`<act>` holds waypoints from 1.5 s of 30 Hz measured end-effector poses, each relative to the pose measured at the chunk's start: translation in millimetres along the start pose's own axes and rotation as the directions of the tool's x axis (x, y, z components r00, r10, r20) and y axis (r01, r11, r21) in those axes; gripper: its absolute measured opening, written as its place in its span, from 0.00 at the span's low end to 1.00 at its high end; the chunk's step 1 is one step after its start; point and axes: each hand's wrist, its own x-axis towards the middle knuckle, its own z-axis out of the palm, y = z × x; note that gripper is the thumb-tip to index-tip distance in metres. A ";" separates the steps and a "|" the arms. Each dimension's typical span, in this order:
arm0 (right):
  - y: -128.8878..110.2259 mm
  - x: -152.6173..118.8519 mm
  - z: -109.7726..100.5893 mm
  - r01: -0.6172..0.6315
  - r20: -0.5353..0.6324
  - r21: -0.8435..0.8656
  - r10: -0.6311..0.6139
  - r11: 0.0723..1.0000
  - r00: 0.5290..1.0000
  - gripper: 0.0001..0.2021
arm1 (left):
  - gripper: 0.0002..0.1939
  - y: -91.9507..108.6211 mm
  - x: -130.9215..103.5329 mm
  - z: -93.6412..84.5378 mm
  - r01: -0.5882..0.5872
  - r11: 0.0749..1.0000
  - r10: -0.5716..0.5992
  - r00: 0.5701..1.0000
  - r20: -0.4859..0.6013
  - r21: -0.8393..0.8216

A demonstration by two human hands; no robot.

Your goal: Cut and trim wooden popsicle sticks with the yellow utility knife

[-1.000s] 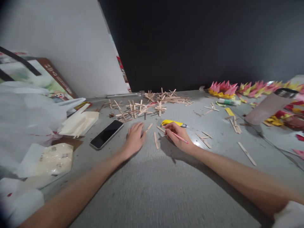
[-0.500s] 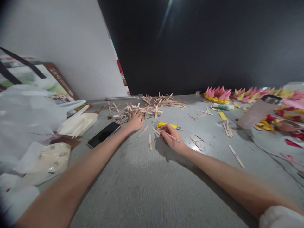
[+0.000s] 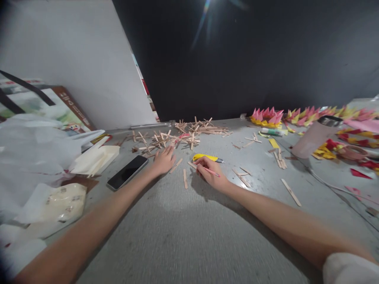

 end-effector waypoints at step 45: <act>3.4 2.8 -14.4 -0.075 0.044 0.000 0.075 0.997 0.996 0.15 | 0.19 54.4 -150.4 -12.3 -0.420 0.840 0.376 0.907 -0.188 -0.345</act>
